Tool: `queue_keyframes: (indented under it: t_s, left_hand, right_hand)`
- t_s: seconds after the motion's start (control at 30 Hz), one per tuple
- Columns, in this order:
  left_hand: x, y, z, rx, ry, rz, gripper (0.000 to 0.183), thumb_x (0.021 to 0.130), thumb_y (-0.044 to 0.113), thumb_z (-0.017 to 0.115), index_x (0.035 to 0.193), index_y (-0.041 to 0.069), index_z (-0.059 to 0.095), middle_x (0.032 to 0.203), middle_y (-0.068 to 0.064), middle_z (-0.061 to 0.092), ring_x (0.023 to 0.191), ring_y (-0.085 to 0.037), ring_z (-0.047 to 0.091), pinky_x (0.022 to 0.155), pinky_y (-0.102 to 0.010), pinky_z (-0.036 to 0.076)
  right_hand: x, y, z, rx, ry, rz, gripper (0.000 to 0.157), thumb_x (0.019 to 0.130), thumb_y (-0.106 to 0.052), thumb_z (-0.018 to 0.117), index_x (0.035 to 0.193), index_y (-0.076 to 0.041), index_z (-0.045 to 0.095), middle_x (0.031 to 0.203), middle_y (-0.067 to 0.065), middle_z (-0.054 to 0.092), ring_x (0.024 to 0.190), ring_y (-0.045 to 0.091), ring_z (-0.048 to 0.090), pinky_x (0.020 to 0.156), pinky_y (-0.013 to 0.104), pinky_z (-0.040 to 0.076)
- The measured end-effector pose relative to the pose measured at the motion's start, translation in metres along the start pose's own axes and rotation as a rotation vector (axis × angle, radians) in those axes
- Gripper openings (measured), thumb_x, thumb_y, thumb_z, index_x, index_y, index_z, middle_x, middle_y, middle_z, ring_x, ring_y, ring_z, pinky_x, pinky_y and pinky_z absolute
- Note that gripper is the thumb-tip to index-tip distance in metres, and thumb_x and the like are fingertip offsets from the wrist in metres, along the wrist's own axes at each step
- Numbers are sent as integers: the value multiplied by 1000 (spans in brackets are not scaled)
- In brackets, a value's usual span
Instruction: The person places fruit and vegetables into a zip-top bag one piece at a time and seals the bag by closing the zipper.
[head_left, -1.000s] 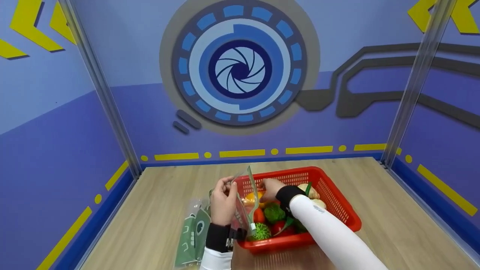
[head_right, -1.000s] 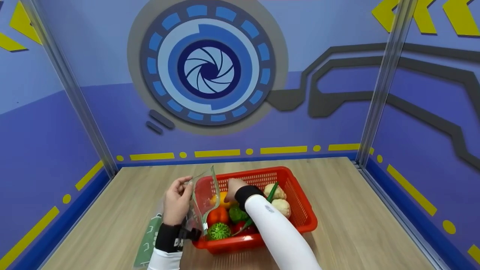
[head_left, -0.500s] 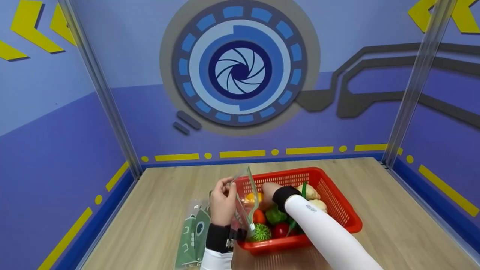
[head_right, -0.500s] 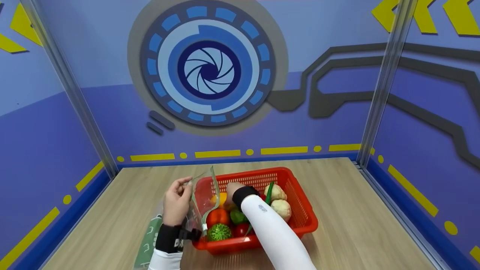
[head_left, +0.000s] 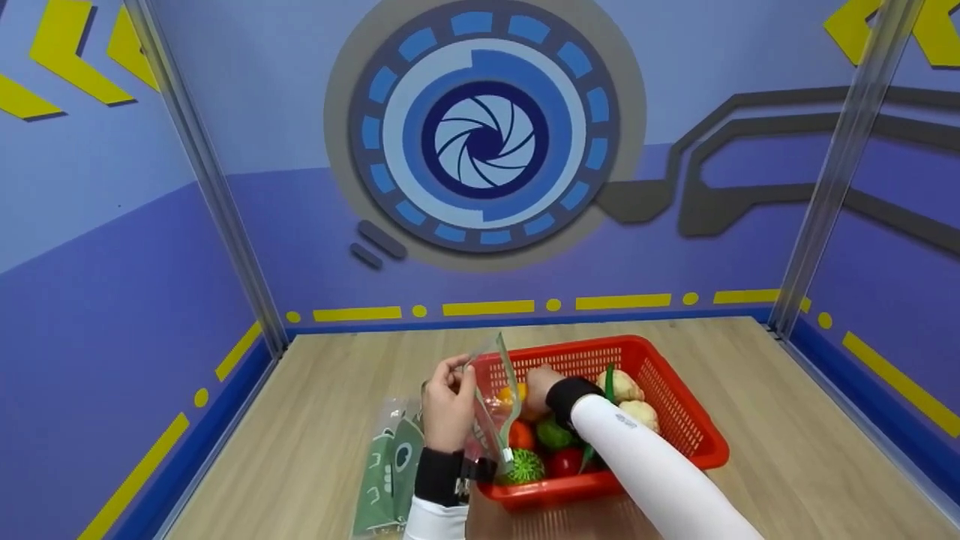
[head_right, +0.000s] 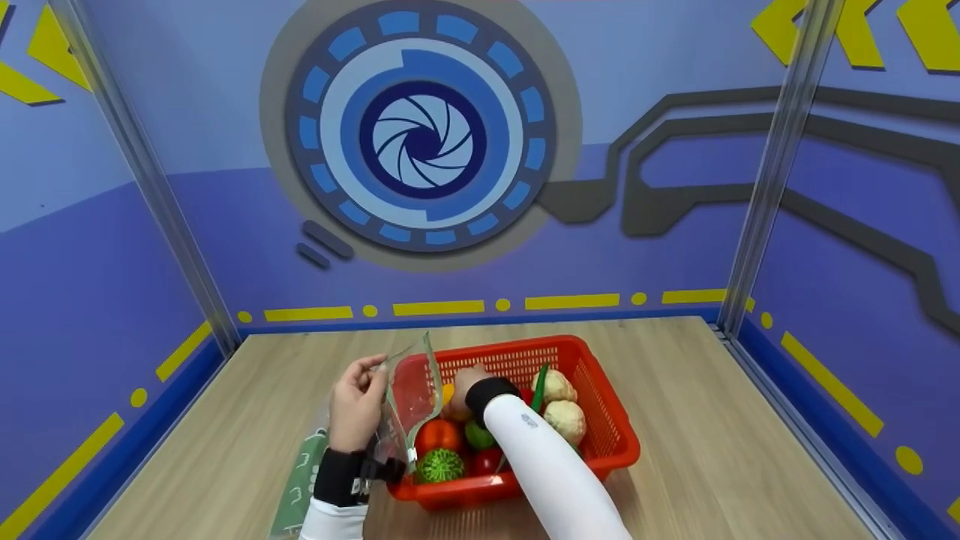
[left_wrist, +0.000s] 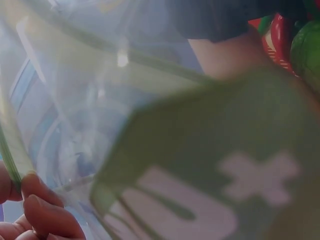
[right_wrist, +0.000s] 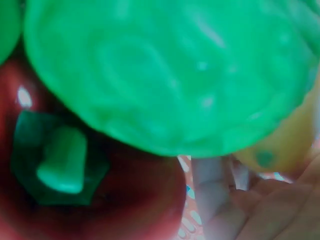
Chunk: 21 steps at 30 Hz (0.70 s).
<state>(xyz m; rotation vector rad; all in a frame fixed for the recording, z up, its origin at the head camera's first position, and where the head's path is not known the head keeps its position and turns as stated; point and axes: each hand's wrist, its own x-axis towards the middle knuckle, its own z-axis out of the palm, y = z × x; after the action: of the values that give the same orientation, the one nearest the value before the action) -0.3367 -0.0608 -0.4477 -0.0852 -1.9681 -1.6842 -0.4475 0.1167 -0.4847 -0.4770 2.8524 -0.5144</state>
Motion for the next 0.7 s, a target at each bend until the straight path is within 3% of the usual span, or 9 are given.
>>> queue_keyframes:
  t_s: [0.13,0.23,0.37,0.53,0.7]
  left_hand:
    - [-1,1,0,5,-2,-14,17,98,8,65,113,2,70,72,-4,57,59,-6,45,55,-20,36]
    - [-2,1,0,14,-2,-11,18,99,9,65,114,1,69,71,-3,56,58,-6,45,54,-20,36]
    - [-3,1,0,14,-3,-7,18,100,9,63,114,1,69,72,-2,55,59,-6,44,54,-20,35]
    - [-3,1,0,22,-10,-14,19,100,9,63,115,0,69,73,-1,55,61,-9,45,54,-20,36]
    - [-3,2,0,28,-4,3,20,100,10,63,116,-1,69,74,-2,56,62,-9,46,55,-20,36]
  right_hand:
    - [10,13,7,21,39,-33,25,75,-25,78,77,-4,65,82,11,60,76,26,53,68,34,46]
    - [8,14,7,64,61,-44,50,77,-28,79,109,8,65,97,17,68,87,29,61,77,38,51]
    - [-7,4,-3,178,87,-3,76,78,-29,83,136,9,50,110,19,67,95,30,63,83,42,52]
    - [-15,6,-11,314,141,7,66,83,-30,83,136,-5,52,108,13,66,89,22,61,79,36,52]
    - [-20,13,-23,383,217,-27,63,86,-29,77,143,-9,57,120,15,67,94,24,62,82,39,54]
